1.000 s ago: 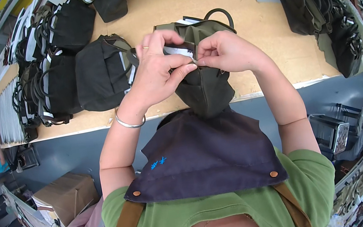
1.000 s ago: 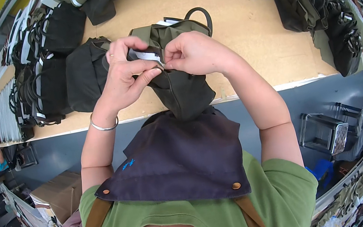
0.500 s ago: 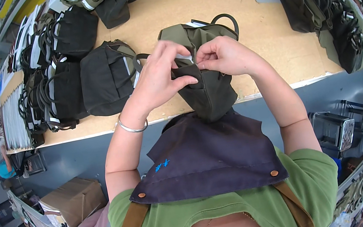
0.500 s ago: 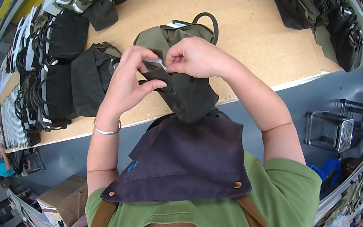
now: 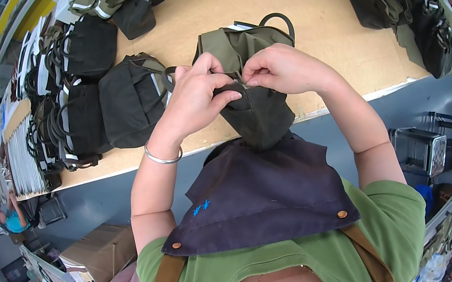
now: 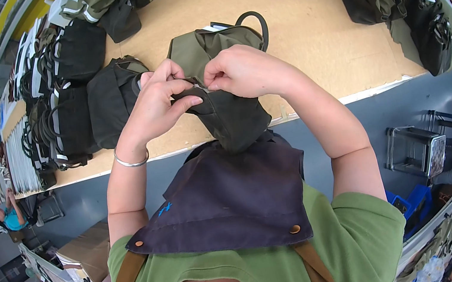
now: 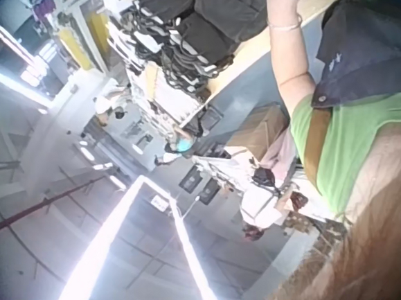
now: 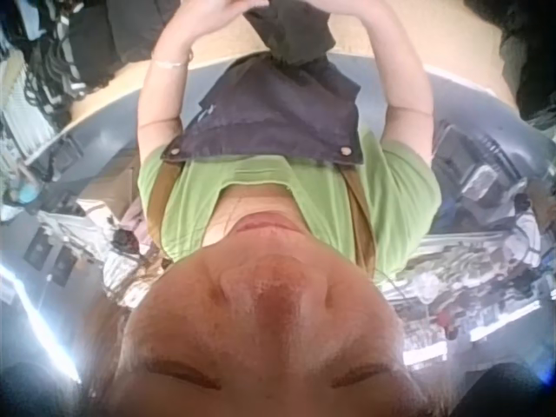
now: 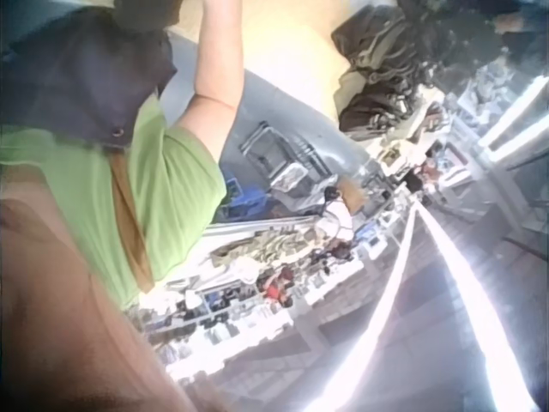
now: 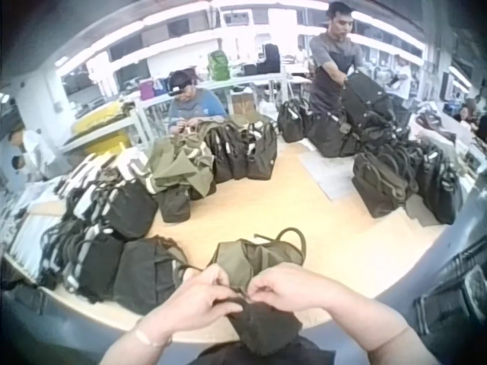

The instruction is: The person assembles olive green canvas bags on a wooden workbench. They attach metal D-rings to the bag handles by threading straps through them and securing them with snaps. The person then zips and unzips the main compartment to check the mechanism before moving to the next bag.

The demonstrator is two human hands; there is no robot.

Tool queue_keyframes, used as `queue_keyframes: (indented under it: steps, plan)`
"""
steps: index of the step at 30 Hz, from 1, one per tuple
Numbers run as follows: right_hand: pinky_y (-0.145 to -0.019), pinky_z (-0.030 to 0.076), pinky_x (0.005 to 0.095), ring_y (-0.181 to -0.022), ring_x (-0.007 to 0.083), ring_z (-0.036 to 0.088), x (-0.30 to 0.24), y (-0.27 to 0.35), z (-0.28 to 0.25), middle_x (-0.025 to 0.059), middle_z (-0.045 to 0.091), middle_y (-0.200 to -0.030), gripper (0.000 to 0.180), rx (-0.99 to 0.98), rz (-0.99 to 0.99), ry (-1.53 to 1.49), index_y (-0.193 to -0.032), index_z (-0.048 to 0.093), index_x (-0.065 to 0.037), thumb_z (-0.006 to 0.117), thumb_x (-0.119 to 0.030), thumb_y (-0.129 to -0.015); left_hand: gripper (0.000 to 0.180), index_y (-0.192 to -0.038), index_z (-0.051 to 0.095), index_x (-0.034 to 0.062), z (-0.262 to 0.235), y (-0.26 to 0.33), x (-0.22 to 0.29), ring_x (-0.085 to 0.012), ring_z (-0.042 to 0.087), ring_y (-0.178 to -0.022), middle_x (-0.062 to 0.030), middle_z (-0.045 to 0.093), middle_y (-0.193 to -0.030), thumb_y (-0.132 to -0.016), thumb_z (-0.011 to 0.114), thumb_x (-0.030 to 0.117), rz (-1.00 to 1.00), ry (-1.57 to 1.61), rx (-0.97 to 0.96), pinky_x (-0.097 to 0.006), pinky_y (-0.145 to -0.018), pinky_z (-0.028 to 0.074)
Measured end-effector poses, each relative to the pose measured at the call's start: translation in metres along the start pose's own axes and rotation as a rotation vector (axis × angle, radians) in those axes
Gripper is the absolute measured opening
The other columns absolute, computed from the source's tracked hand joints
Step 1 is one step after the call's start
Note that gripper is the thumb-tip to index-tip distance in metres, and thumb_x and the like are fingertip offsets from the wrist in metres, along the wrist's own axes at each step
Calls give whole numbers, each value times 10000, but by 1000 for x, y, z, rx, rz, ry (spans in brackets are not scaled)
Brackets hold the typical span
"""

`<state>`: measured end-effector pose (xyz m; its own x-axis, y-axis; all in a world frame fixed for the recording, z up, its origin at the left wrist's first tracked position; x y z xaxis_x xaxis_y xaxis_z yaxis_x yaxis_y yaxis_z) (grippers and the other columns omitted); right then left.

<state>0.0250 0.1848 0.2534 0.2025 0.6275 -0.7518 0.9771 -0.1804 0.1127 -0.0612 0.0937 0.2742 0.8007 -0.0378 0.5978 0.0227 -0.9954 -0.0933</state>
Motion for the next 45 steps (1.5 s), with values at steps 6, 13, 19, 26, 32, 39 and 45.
queue_keyframes:
  steps: [6, 13, 19, 26, 32, 39, 45]
  plan:
    - [-685, 496, 382, -740, 293, 646, -8, 4, -3, 150, 677, -788, 111, -2, -5, -77, -894, 688, -15, 637, -86, -825, 207, -845, 710, 68, -3, 1, 2, -176, 514, -864, -24, 513, -879, -740, 777, 233, 13, -77, 61, -346, -774, 263]
    - [-689, 494, 395, -751, 322, 639, -15, 4, -1, 162, 671, -783, 115, -3, -51, -67, -898, 687, -9, 621, -60, -819, 194, -836, 706, 66, -4, 3, 2, -175, 520, -897, -21, 514, -882, -739, 771, 220, -13, -71, 60, -350, -783, 266]
    - [-695, 496, 348, -768, 250, 639, -14, 5, 2, 119, 674, -838, 104, -9, -44, -59, -912, 672, -3, 634, -36, -822, 197, -841, 705, 63, -4, 6, 3, -183, 521, -914, -25, 517, -893, -741, 765, 222, -8, -64, 72, -354, -803, 272]
    - [-688, 498, 357, -763, 268, 643, -14, 7, 2, 121, 678, -829, 92, 11, -22, -44, -897, 672, -4, 632, -33, -821, 204, -844, 704, 61, -5, 6, 4, -187, 522, -910, -27, 520, -892, -739, 763, 225, -5, -51, 63, -356, -801, 271]
    - [-672, 484, 386, -724, 312, 633, -16, 10, 1, 159, 668, -765, 123, 23, -56, -113, -904, 691, -10, 605, -45, -822, 202, -836, 707, 63, -4, 7, 5, -191, 526, -907, -27, 525, -886, -735, 761, 229, -17, -53, 68, -358, -795, 270]
    - [-655, 506, 313, -680, 177, 640, -10, 10, 9, 96, 675, -721, 135, -17, 3, -318, -843, 691, 0, 670, -123, -792, 201, -833, 710, 63, -4, 5, 4, -193, 534, -887, -30, 539, -884, -727, 765, 226, -45, -64, 42, -352, -797, 274]
    - [-635, 496, 273, -665, 113, 616, 4, 7, 13, 51, 666, -716, 145, -45, 74, -422, -853, 695, -4, 681, -139, -799, 200, -844, 719, 71, -5, 6, 0, -188, 543, -843, -27, 571, -898, -733, 768, 230, -26, 13, 22, -337, -774, 272]
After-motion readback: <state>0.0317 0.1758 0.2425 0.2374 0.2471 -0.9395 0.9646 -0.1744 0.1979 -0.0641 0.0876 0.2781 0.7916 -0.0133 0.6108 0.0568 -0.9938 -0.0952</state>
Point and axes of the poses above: each hand's wrist, its own y-axis away from the middle knuckle, its own z-axis out of the palm, x = y × z, the point moved 8 cm from there along -y, towards the middle knuckle
